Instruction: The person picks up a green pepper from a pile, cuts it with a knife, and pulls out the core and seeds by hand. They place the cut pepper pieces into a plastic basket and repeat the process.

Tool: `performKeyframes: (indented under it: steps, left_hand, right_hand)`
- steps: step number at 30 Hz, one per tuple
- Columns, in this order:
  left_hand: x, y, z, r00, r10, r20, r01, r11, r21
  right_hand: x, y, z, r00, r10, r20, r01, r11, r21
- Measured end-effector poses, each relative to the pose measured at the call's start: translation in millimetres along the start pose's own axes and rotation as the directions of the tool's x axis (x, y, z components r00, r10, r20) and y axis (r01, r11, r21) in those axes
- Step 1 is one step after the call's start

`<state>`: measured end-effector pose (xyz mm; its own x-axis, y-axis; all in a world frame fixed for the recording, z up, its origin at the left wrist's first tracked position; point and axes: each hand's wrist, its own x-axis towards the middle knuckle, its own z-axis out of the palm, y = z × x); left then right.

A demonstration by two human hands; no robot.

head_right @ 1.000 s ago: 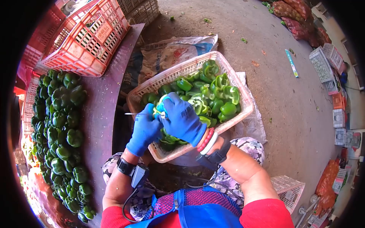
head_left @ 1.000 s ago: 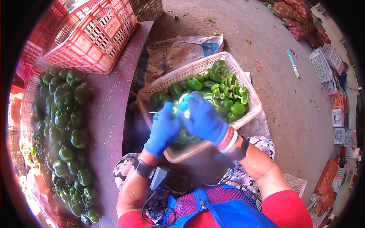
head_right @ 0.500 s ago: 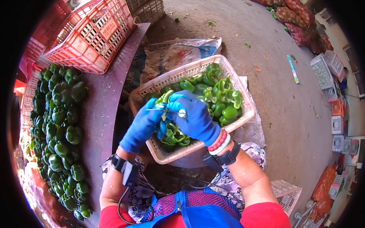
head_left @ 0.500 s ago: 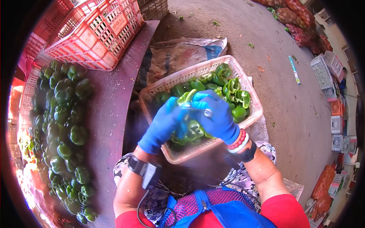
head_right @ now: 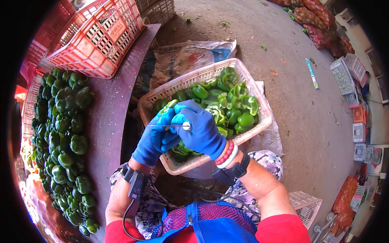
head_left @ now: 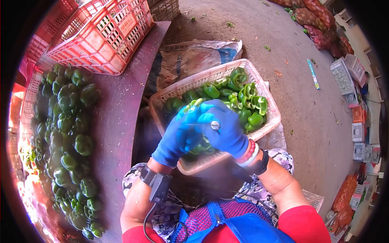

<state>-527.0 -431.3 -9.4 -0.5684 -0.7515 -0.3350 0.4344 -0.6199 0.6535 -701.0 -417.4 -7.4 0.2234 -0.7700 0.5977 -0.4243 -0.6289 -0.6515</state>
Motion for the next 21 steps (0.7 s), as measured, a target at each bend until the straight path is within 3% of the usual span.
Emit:
performKeyframes:
  steps: [4, 8, 9, 11, 13, 16, 17, 20, 21]
  left_hand:
    - [-1, 1, -6, 0.990, 0.042, 0.134, -0.029, 0.995, -0.100]
    - [-8, 0, 1, 0.991, 0.050, 0.126, -0.028, 0.986, -0.165]
    - [-9, 3, 0, 0.981, 0.026, 0.190, 0.017, 0.974, -0.225]
    - [-8, -6, 19, 0.999, 0.025, -0.045, -0.040, 0.927, -0.373]
    - [6, -22, -2, 0.978, 0.174, 0.119, -0.113, 0.910, -0.398]
    - [11, -29, 3, 0.975, 0.213, 0.065, -0.176, 0.916, -0.360]
    - [12, -31, 7, 0.978, 0.185, -0.101, -0.206, 0.942, -0.264]
    - [38, -55, -38, 0.978, 0.139, -0.157, -0.175, 0.953, -0.249]
    - [38, -50, -34, 0.938, 0.316, -0.145, -0.288, 0.939, 0.186]
  right_hand:
    - [6, -11, -6, 1.000, -0.019, -0.012, 0.020, 1.000, 0.016]
    - [6, -14, -10, 0.999, -0.038, -0.018, 0.039, 0.999, 0.012]
    - [6, -15, -11, 0.999, -0.037, -0.019, 0.037, 0.999, 0.010]
    - [4, -19, -11, 0.999, -0.022, -0.040, 0.021, 1.000, -0.023]
    - [1, -18, -8, 0.996, -0.063, -0.056, 0.058, 0.994, -0.093]
    - [-7, -10, -8, 0.995, -0.096, 0.032, 0.101, 0.967, -0.233]
    - [-13, -3, -1, 0.997, -0.078, 0.023, 0.081, 0.972, -0.219]
    - [-33, -7, 25, 0.998, -0.059, 0.021, 0.061, 0.985, -0.161]
    - [-28, -8, 24, 0.999, 0.021, -0.039, -0.024, 0.995, -0.101]
